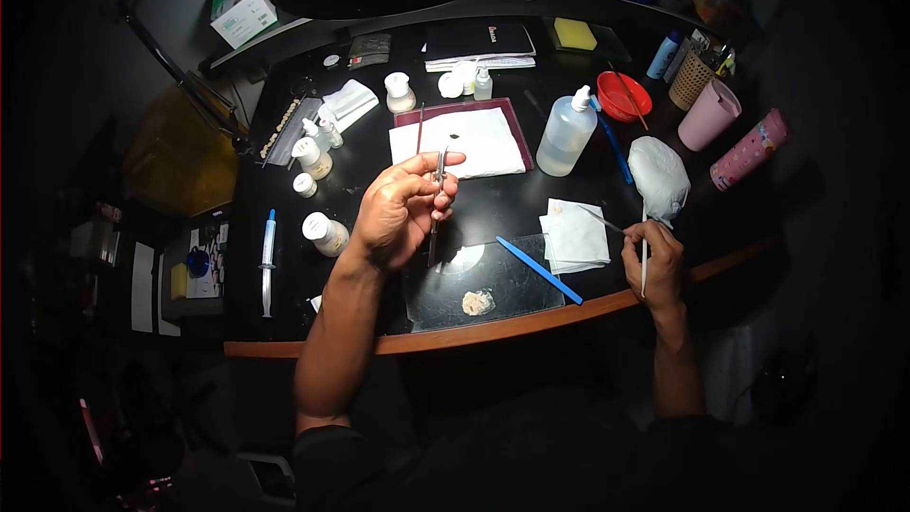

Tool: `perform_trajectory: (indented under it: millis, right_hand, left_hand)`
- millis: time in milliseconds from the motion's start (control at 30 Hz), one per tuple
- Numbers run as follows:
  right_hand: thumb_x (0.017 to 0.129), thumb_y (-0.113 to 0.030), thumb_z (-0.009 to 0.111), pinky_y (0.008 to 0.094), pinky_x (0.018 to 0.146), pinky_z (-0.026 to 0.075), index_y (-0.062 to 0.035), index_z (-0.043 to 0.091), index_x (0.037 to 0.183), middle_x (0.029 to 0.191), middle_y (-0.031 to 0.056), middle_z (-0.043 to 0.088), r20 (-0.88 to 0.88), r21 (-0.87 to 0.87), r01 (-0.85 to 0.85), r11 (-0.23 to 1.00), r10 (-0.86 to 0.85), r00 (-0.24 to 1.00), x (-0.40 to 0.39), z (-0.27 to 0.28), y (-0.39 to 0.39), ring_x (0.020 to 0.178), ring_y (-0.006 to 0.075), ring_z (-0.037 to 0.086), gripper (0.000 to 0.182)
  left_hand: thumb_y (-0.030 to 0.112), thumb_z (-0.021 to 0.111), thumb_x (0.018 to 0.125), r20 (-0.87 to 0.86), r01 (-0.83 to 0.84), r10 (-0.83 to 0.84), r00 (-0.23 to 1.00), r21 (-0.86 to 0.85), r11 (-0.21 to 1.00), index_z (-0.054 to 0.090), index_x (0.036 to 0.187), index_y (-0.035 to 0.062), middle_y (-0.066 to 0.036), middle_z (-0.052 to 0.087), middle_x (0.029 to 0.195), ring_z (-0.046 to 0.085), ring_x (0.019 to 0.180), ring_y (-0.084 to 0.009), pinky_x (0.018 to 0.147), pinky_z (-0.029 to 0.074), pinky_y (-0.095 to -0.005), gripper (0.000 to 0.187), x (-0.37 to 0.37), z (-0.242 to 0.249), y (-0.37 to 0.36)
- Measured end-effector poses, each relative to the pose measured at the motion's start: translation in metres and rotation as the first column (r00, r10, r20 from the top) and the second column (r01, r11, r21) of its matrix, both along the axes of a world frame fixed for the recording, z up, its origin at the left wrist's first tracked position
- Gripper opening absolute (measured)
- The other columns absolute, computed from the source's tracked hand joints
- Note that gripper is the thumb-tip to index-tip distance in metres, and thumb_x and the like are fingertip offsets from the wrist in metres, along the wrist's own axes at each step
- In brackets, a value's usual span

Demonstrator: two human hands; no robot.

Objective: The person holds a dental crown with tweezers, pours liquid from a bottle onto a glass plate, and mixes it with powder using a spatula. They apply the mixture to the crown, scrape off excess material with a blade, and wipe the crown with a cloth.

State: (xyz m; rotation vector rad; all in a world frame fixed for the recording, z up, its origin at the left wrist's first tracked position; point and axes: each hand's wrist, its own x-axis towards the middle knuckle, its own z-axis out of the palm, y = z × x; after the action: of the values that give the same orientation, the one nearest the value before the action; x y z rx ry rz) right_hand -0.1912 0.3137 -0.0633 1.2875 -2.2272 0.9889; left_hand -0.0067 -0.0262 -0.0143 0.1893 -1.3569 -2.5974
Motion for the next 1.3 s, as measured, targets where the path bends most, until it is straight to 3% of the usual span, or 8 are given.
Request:
perform_trajectory:
  millis: [167,200,300,367,500,633,1000,1300]
  right_hand:
    - [0.087,0.011,0.067,0.0349,0.069,0.056,-0.0026,0.048,0.088,0.091,0.0172,0.069,-0.025,-0.243,-0.082,0.967,0.078,0.997,0.012,0.022,0.004,0.079,0.0244,0.071,0.023]
    - [0.088,0.012,0.067,0.0343,0.067,0.056,-0.004,0.048,0.089,0.092,0.0173,0.07,-0.029,-0.302,-0.149,0.942,0.147,0.989,0.017,0.03,-0.003,0.08,0.0227,0.071,0.024]
    - [0.087,0.011,0.071,0.0325,0.065,0.056,-0.0044,0.049,0.088,0.092,0.0168,0.071,0.008,-0.384,-0.46,0.801,0.501,0.865,0.032,0.062,-0.042,0.077,0.0217,0.07,0.027]
    - [0.086,0.009,0.077,0.031,0.063,0.056,-0.005,0.05,0.087,0.093,0.0158,0.074,0.043,-0.374,-0.699,0.61,0.764,0.644,0.026,0.073,-0.074,0.078,0.0185,0.071,0.03]
    - [0.083,0.003,0.085,0.0285,0.077,0.06,-0.0069,0.051,0.087,0.093,0.013,0.075,0.478,-0.441,-0.666,0.602,0.786,0.393,0.018,0.076,-0.127,0.086,0.0135,0.072,0.036]
    - [0.089,-0.002,0.082,0.0256,0.066,0.057,-0.01,0.048,0.091,0.086,0.0105,0.073,0.611,-0.624,-0.514,0.589,0.777,0.148,0.015,0.062,-0.164,0.078,0.0125,0.071,0.035]
    - [0.091,-0.001,0.079,0.0217,0.054,0.061,-0.0075,0.046,0.092,0.079,0.0126,0.072,0.695,-0.609,-0.361,0.706,0.694,0.186,0.022,0.046,-0.168,0.067,0.0137,0.074,0.033]
    - [0.092,0.0,0.078,0.0219,0.055,0.061,-0.0078,0.047,0.088,0.078,0.0111,0.07,0.747,-0.571,-0.333,0.751,0.643,0.17,0.011,0.051,-0.157,0.067,0.0133,0.073,0.032]
  left_hand:
    - [0.004,0.063,0.098,-0.011,-0.096,0.096,0.995,-0.032,0.995,0.051,0.136,-0.0062,-0.011,0.067,0.105,0.068,0.095,-0.014,0.097,0.059,-0.0365,0.041,0.003,0.009,-0.001]
    - [0.006,0.065,0.1,-0.069,-0.058,0.058,0.996,0.01,0.998,0.051,0.135,-0.0022,-0.014,0.068,0.113,0.07,0.107,-0.0203,0.108,0.056,-0.0471,0.039,0.001,0.0,-0.011]
    - [0.008,0.065,0.101,-0.018,-0.13,0.131,0.991,0.039,0.991,0.051,0.135,0.0003,-0.017,0.066,0.122,0.07,0.113,-0.025,0.108,0.056,-0.0497,0.037,-0.001,0.022,-0.006]
    - [0.011,0.066,0.102,-0.021,-0.129,0.129,0.991,-0.026,0.991,0.051,0.135,0.002,-0.02,0.064,0.13,0.069,0.117,-0.0286,0.105,0.058,-0.0488,0.038,-0.005,0.022,-0.013]
    - [0.01,0.068,0.101,-0.11,-0.113,0.101,0.989,-0.11,0.988,0.052,0.132,0.0024,-0.021,0.065,0.126,0.07,0.116,-0.03,0.1,0.062,-0.0473,0.036,-0.014,0.014,-0.026]
    - [0.006,0.063,0.103,-0.161,-0.129,0.112,0.981,-0.105,0.986,0.051,0.13,0.0002,-0.022,0.067,0.122,0.07,0.116,-0.0307,0.097,0.064,-0.0453,0.03,-0.01,0.009,-0.028]
    - [0.008,0.065,0.103,-0.135,-0.192,0.172,0.976,-0.157,0.969,0.055,0.132,-0.0053,-0.019,0.071,0.114,0.075,0.105,-0.0284,0.087,0.067,-0.0335,0.034,-0.002,-0.001,-0.005]
    - [0.009,0.067,0.102,-0.083,-0.246,0.235,0.968,-0.172,0.954,0.057,0.13,-0.0039,-0.014,0.071,0.106,0.076,0.098,-0.0235,0.083,0.068,-0.0354,0.032,0.004,0.01,-0.001]
